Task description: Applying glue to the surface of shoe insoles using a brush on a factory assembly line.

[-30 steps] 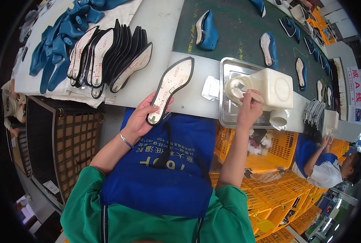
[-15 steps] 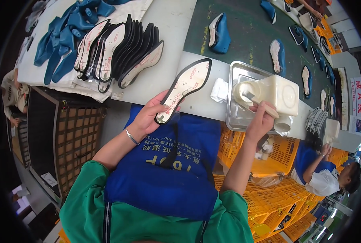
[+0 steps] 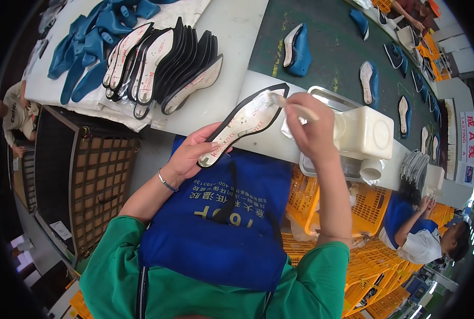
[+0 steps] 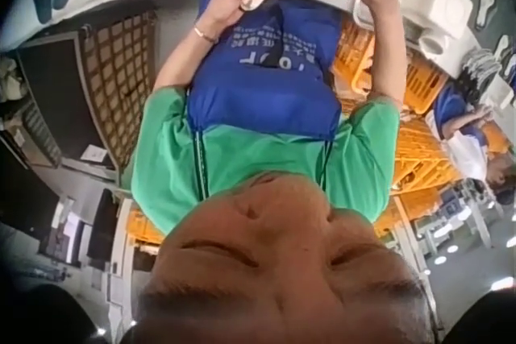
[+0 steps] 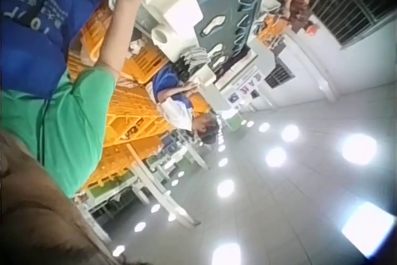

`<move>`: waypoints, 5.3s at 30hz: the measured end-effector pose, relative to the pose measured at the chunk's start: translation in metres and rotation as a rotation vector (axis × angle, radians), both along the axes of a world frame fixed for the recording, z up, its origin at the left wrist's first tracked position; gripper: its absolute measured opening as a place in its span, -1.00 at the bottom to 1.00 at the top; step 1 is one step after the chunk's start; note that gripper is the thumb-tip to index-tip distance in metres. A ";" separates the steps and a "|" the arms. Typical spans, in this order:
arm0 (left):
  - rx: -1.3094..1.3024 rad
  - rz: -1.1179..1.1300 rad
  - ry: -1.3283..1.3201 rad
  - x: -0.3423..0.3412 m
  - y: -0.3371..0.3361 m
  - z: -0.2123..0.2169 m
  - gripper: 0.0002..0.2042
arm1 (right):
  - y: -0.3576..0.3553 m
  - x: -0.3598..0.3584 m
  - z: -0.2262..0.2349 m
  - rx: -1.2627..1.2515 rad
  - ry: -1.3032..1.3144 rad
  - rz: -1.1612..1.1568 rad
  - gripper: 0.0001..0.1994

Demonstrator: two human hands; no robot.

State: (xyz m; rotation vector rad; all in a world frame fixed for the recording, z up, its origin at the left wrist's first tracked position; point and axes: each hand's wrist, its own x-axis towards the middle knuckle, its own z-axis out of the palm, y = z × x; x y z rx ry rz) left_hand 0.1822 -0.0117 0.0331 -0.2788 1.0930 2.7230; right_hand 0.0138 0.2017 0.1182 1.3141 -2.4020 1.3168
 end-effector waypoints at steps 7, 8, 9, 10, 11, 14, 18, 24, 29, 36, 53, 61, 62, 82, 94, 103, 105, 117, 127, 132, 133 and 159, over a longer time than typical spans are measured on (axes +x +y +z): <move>0.071 0.016 0.016 0.001 -0.004 0.005 -0.48 | -0.008 0.017 0.016 -0.018 0.118 0.113 -0.92; 0.068 0.011 0.014 0.000 -0.005 0.004 -0.48 | -0.013 0.024 0.015 -0.024 0.071 0.157 -0.92; 0.060 0.017 0.009 -0.002 -0.005 0.003 -0.47 | -0.016 0.028 0.015 -0.031 0.024 0.201 -0.92; 0.056 0.027 0.008 -0.001 -0.006 0.002 -0.46 | -0.019 0.028 0.017 -0.028 0.049 0.208 -0.91; 0.056 0.028 0.008 0.000 -0.008 0.003 -0.46 | -0.018 0.024 0.016 -0.032 0.091 0.169 -0.91; 0.057 0.021 0.032 0.005 -0.012 0.007 -0.48 | -0.004 0.001 0.011 -0.033 0.019 -0.022 -0.93; 0.049 0.034 0.020 0.005 -0.014 0.006 -0.45 | 0.004 -0.011 0.008 -0.083 -0.074 -0.113 -0.92; 0.050 0.011 0.026 0.004 -0.015 0.005 -0.45 | -0.019 0.008 0.023 -0.104 -0.028 0.075 -0.94; 0.060 0.031 0.005 0.008 -0.018 0.008 -0.45 | -0.007 -0.026 0.011 -0.102 -0.069 -0.146 -0.92; 0.086 0.057 0.019 0.008 -0.019 0.003 -0.46 | -0.002 0.006 0.028 -0.215 -0.381 -0.026 -0.94; 0.131 0.070 0.022 0.008 -0.020 0.012 -0.44 | -0.010 0.000 0.020 -0.157 -0.268 -0.048 -0.92; 0.216 0.126 0.013 0.002 -0.010 0.017 -0.46 | -0.041 0.055 -0.004 -0.218 -0.141 0.200 -0.91; 0.217 0.127 0.011 0.002 -0.010 0.017 -0.46 | -0.042 0.056 -0.003 -0.204 -0.155 0.210 -0.91; 0.237 0.179 0.020 0.006 -0.007 0.028 -0.44 | -0.042 0.055 -0.020 -0.418 -0.196 -0.200 -0.92; 0.046 0.193 -0.022 0.010 -0.001 0.035 -0.47 | -0.058 0.055 -0.013 -0.405 -0.239 -0.110 -0.88; -0.053 0.227 -0.004 0.009 0.001 0.034 -0.49 | -0.061 0.072 -0.009 -0.186 0.157 0.034 -0.80; -0.048 0.240 -0.022 0.007 0.001 0.034 -0.49 | -0.063 0.078 -0.009 -0.178 0.131 0.089 -0.78; -0.031 0.216 0.005 0.008 0.002 0.038 -0.48 | -0.058 0.058 -0.005 -0.160 0.112 -0.028 -0.86; 0.016 0.132 0.037 0.013 -0.014 0.029 -0.47 | -0.053 0.023 -0.003 -0.303 -0.288 -0.174 -0.89; 0.071 0.123 0.015 0.018 -0.022 0.033 -0.47 | -0.045 -0.015 0.005 -0.390 -0.233 -0.249 -0.86; 0.094 0.134 0.030 0.019 -0.024 0.030 -0.47 | -0.045 -0.013 0.006 -0.392 -0.231 -0.248 -0.86; 0.193 0.145 -0.004 0.043 -0.052 0.007 -0.34 | -0.014 -0.070 -0.041 -0.337 -0.318 -0.207 -0.84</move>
